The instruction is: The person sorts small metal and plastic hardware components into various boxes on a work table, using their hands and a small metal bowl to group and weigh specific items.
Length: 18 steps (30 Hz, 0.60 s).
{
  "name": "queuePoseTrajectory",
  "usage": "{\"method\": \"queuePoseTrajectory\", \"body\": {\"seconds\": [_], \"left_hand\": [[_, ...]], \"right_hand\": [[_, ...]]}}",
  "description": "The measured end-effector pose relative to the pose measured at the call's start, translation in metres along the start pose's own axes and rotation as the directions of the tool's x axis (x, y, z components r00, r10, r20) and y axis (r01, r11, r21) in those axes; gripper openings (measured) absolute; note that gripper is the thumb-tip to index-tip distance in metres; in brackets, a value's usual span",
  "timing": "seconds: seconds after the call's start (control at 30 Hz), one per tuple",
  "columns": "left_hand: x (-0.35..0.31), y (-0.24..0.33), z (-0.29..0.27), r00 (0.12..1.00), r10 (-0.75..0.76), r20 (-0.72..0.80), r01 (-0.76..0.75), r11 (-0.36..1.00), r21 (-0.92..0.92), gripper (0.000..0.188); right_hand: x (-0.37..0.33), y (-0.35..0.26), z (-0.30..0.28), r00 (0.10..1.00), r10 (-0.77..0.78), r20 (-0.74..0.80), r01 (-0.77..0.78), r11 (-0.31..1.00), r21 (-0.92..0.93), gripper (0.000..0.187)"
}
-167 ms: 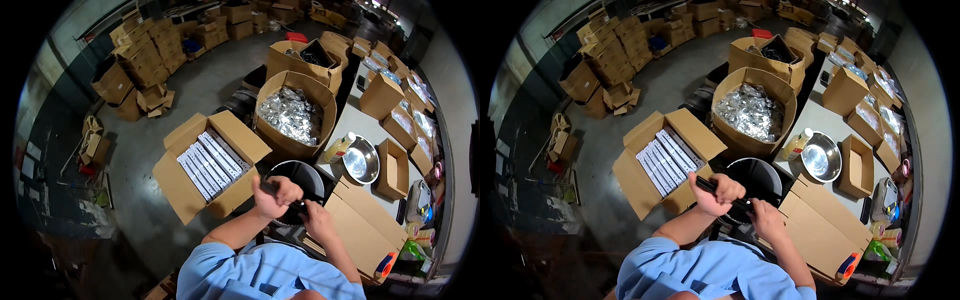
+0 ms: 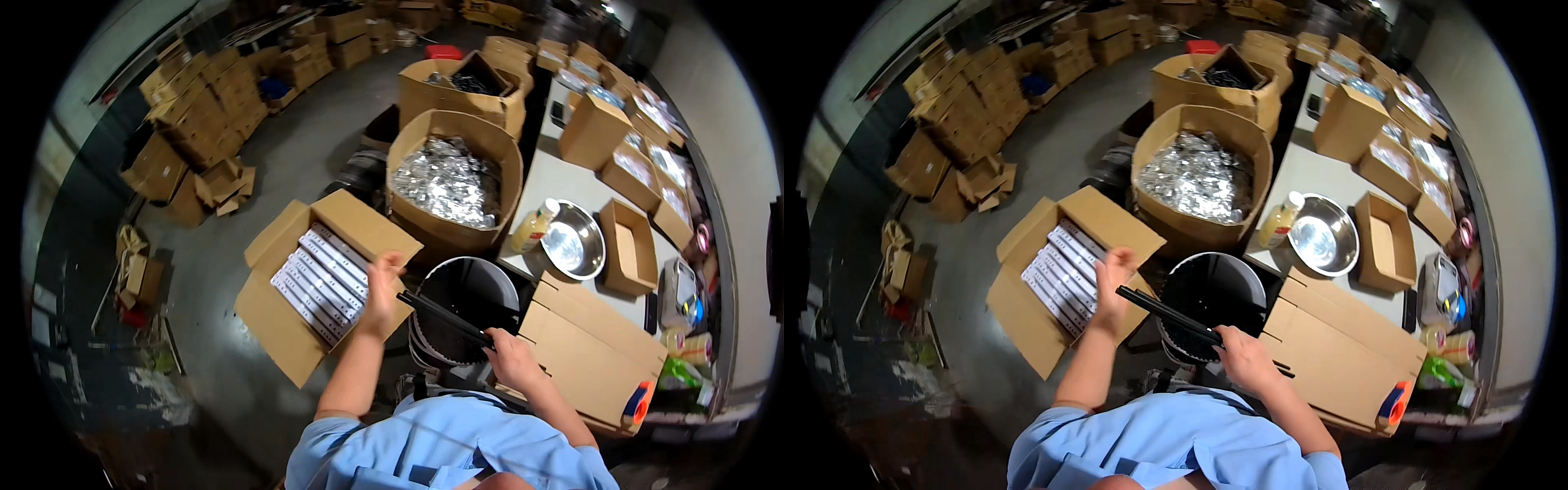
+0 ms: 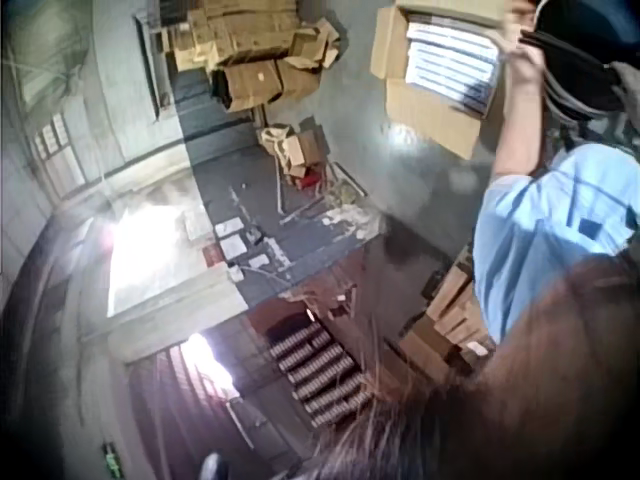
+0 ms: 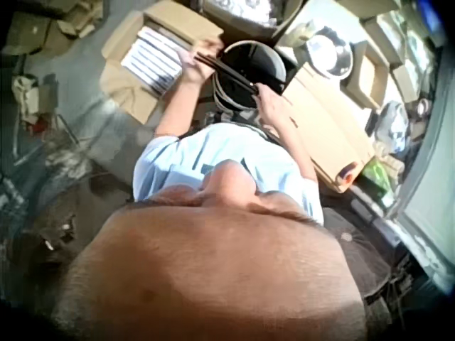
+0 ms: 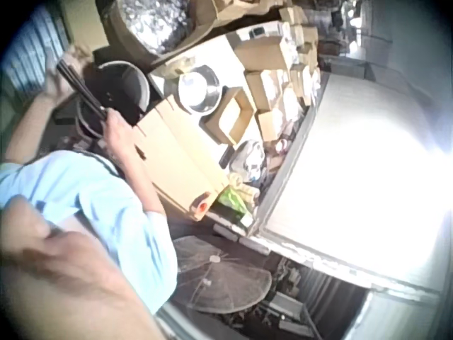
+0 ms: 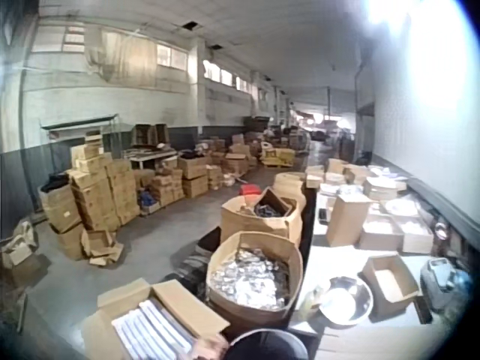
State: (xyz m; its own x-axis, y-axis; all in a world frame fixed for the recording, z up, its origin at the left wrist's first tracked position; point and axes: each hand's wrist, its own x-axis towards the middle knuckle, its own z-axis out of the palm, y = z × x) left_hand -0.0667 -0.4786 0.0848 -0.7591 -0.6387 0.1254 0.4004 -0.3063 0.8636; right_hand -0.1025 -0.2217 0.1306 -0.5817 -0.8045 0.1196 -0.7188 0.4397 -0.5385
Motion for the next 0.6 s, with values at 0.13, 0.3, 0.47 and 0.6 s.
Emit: {"method": "queuePoseTrajectory", "body": {"seconds": [0.13, 0.3, 0.47, 0.6], "left_hand": [[0.037, -0.058, -0.144, 0.989, -0.013, -0.147, 0.147, 0.049, 0.988, 0.029], [0.047, -0.065, -0.135, 0.928, -0.228, -0.295, 0.276, -0.113, 0.954, 0.033], [0.06, -0.08, -0.189, 0.954, -0.205, -0.219, 0.13, -0.373, 0.918, 0.039], [0.044, -0.091, -0.234, 0.899, 0.002, -0.438, 0.436, 0.096, 0.895, 0.017]], "right_hand": [[-0.018, 0.002, -0.027, 0.987, 0.151, -0.045, -0.15, 0.988, 0.025, 0.031], [-0.071, 0.079, -0.035, 0.869, 0.495, -0.019, -0.494, 0.863, -0.102, 0.025], [-0.133, 0.168, -0.04, 0.805, 0.571, -0.161, -0.571, 0.673, -0.469, 0.022], [-0.168, 0.227, -0.027, 0.75, 0.59, -0.299, -0.658, 0.623, -0.422, 0.038]]}}
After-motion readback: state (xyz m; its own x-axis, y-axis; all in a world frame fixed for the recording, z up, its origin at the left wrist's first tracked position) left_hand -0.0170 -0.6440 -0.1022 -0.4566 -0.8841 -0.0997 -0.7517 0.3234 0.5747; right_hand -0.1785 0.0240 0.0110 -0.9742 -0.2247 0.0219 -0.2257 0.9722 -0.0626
